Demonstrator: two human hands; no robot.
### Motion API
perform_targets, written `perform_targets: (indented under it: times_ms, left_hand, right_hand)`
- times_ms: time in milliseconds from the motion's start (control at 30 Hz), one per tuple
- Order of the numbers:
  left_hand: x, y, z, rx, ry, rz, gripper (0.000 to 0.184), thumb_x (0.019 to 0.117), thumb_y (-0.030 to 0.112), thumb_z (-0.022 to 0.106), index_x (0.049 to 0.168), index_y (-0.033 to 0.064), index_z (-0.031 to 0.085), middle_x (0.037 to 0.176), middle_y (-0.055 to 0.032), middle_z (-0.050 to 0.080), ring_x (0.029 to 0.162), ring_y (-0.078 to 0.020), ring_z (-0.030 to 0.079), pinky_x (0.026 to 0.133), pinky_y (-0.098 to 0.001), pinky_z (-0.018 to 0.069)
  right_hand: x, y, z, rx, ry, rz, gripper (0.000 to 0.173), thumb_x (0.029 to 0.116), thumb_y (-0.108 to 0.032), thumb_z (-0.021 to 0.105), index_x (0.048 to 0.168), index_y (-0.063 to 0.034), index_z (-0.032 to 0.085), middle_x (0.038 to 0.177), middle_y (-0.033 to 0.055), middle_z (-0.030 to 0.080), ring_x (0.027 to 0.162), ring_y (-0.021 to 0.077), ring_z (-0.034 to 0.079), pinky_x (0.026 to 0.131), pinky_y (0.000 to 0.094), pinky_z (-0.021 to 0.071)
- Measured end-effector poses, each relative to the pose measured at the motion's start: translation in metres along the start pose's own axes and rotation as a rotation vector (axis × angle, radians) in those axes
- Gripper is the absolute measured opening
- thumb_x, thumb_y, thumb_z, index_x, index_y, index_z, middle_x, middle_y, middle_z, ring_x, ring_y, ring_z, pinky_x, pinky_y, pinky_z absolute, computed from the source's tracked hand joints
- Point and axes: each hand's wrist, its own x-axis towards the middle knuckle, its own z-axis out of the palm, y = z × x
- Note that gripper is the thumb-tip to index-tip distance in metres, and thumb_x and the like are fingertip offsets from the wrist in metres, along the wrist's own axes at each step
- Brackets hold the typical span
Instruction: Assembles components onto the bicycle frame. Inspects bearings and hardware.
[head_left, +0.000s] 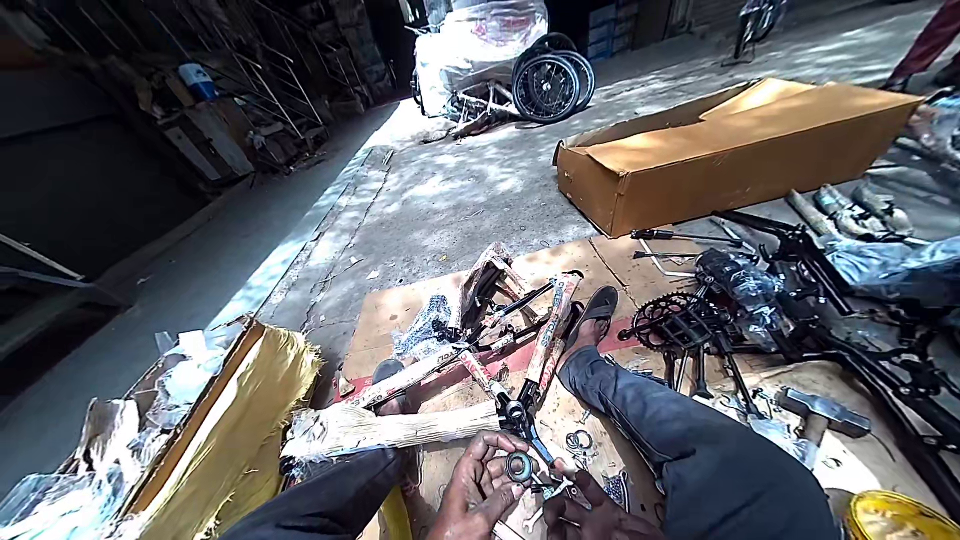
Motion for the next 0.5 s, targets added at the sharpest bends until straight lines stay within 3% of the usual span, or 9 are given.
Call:
perform_targets:
  times_ms: [100, 167, 267, 333, 400, 500]
  left_hand:
    - [0.0, -0.008, 0.007, 0.109, 0.134, -0.071, 0.047, 0.0811, -0.017, 0.066, 0.122, -0.0017, 0.05, 0.125, -0.0193, 0.062, 0.103, -0.0303, 0.069, 0.085, -0.0436, 0.062]
    - [0.003, -0.027, 0.009, 0.337, 0.288, -0.186, 0.049, 0.0745, -0.006, 0.078, 0.117, 0.0035, 0.057, 0.115, -0.0112, 0.064, 0.097, -0.0233, 0.068, 0.075, -0.0372, 0.0629]
    - [0.014, -0.069, 0.003, 0.571, 0.361, -0.429, 0.056, 0.0706, 0.012, 0.086, 0.119, 0.0089, 0.058, 0.105, -0.0052, 0.063, 0.093, -0.0171, 0.066, 0.077, -0.0356, 0.0598]
    - [0.021, -0.1, 0.0, 0.531, 0.422, -0.521, 0.054, 0.0703, 0.006, 0.084, 0.118, 0.0082, 0.059, 0.102, -0.0059, 0.066, 0.086, -0.0182, 0.066, 0.076, -0.0386, 0.0581]
    - [0.03, -0.13, -0.003, 0.558, 0.491, -0.55, 0.049, 0.071, 0.002, 0.079, 0.117, 0.0078, 0.062, 0.103, -0.0065, 0.068, 0.084, -0.02, 0.067, 0.075, -0.0419, 0.0581]
    - [0.045, -0.157, -0.001, 0.795, 0.48, -0.507, 0.046, 0.0766, 0.011, 0.08, 0.12, 0.0097, 0.065, 0.106, -0.0057, 0.069, 0.086, -0.0195, 0.067, 0.081, -0.042, 0.057]
  right_hand:
    - [-0.008, -0.015, -0.004, -0.108, 0.013, -0.036, 0.061, 0.0961, -0.031, 0.065, 0.153, -0.0301, 0.044, 0.139, 0.0151, 0.058, 0.119, 0.034, 0.059, 0.097, 0.0526, 0.0498]
    - [-0.016, -0.028, -0.004, -0.168, 0.031, -0.083, 0.063, 0.0964, -0.032, 0.064, 0.155, -0.0255, 0.042, 0.14, 0.0176, 0.056, 0.119, 0.0355, 0.059, 0.097, 0.0536, 0.0496]
    - [-0.029, -0.051, 0.001, -0.253, 0.114, -0.167, 0.065, 0.0967, -0.033, 0.064, 0.156, -0.0228, 0.04, 0.138, 0.0173, 0.057, 0.118, 0.0345, 0.06, 0.097, 0.0525, 0.0504]
    - [-0.04, -0.067, 0.01, -0.367, 0.191, -0.212, 0.065, 0.0964, -0.035, 0.066, 0.155, -0.0228, 0.039, 0.138, 0.0148, 0.059, 0.116, 0.0317, 0.062, 0.097, 0.0506, 0.0515]
    - [-0.054, -0.082, 0.016, -0.498, 0.249, -0.259, 0.063, 0.0963, -0.037, 0.067, 0.153, -0.0262, 0.042, 0.138, 0.0107, 0.06, 0.115, 0.0284, 0.064, 0.097, 0.0481, 0.0534]
    - [-0.082, -0.104, 0.024, -0.646, 0.357, -0.342, 0.056, 0.0961, -0.039, 0.068, 0.148, -0.0324, 0.05, 0.136, 0.0061, 0.063, 0.113, 0.0249, 0.066, 0.095, 0.0442, 0.0563]
